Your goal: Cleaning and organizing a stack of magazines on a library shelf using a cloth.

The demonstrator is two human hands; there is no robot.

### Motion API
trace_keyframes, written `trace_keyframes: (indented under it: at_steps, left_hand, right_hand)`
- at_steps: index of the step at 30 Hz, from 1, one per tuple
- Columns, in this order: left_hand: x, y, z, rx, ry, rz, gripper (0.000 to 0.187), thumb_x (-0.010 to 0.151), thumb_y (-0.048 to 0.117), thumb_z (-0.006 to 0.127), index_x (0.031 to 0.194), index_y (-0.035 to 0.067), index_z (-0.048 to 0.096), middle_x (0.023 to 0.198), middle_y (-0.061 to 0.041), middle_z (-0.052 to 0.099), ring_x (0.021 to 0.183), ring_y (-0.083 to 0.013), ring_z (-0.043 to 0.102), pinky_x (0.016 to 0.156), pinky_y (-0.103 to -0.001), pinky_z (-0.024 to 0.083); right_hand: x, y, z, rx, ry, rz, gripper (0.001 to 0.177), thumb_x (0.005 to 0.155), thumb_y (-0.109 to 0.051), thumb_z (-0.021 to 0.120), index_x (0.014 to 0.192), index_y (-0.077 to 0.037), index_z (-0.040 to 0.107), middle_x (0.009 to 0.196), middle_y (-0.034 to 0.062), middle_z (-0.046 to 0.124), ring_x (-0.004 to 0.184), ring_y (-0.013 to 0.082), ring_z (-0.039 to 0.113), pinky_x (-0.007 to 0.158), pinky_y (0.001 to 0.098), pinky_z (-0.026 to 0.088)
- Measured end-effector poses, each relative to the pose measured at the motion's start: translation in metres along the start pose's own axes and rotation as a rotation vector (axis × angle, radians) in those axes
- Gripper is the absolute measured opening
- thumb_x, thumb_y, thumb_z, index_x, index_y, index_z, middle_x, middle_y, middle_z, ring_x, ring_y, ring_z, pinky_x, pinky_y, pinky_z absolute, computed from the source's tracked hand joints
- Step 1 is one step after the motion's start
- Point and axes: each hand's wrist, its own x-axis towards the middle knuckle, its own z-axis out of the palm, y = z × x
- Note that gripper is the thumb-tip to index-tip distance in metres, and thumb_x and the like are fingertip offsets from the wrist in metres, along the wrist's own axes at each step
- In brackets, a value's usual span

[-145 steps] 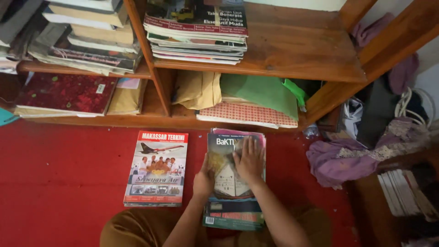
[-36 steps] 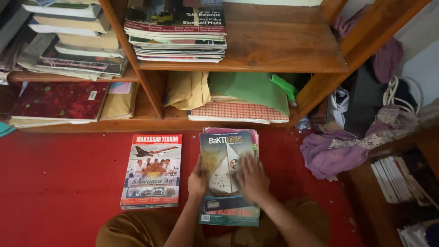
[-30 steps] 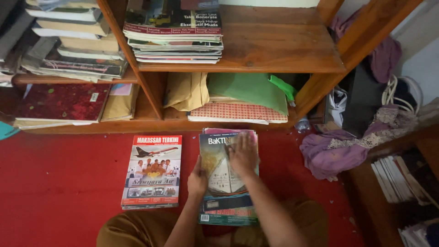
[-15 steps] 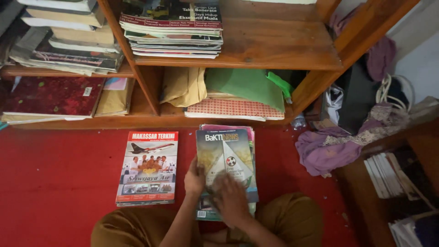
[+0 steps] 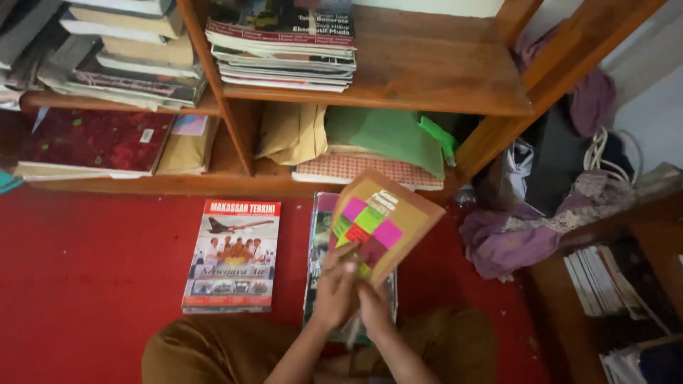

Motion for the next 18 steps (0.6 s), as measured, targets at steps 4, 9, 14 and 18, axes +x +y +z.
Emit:
trace_keyframes:
  at_steps: [4,9,14,18]
  left_hand:
    - [0.032,0.011,-0.029,0.478,0.285,0.105,0.048,0.087,0.006,0.065,0.13,0.001,0.046,0.122,-0.016,0.049,0.108,-0.029,0.054,0.093,-0.041,0.049]
    - [0.059,0.033,-0.064,-0.061,0.116,-0.547,0.09,0.086,0.015,0.069,0.163,0.012,0.023,0.117,-0.032,0.065,0.085,-0.0314,0.069,0.069,-0.037,0.061]
    - [0.054,-0.045,-0.088,-0.198,0.16,-0.331,0.074,0.09,-0.008,0.058,0.158,0.004,0.029,0.139,-0.023,0.056,0.117,-0.0324,0.063,0.101,-0.042,0.058]
    - [0.037,-0.107,-0.107,0.54,0.25,-0.378,0.08,0.086,0.011,0.071,0.157,0.009,0.034,0.149,-0.015,0.055,0.127,-0.026,0.063,0.101,-0.034,0.054]
  right_hand:
    - [0.015,-0.008,-0.042,0.281,-0.118,-0.169,0.048,0.082,0.005,0.068,0.13,0.002,0.063,0.106,0.0183,0.075,0.08,0.025,0.07,0.073,0.0347,0.056]
    - [0.03,-0.037,-0.094,-0.002,-0.308,-0.101,0.034,0.079,0.009,0.072,0.113,0.009,0.075,0.098,0.0186,0.08,0.076,0.0239,0.072,0.072,0.0324,0.057]
    - [0.025,-0.086,-0.087,-0.084,0.143,-0.459,0.039,0.092,-0.002,0.051,0.127,0.003,0.066,0.128,0.0136,0.07,0.117,0.0255,0.065,0.104,0.0352,0.045]
    - [0.059,-0.003,-0.106,0.005,0.474,-0.489,0.025,0.096,-0.019,0.056,0.116,-0.007,0.066,0.108,0.0043,0.063,0.092,0.015,0.055,0.087,0.0305,0.042]
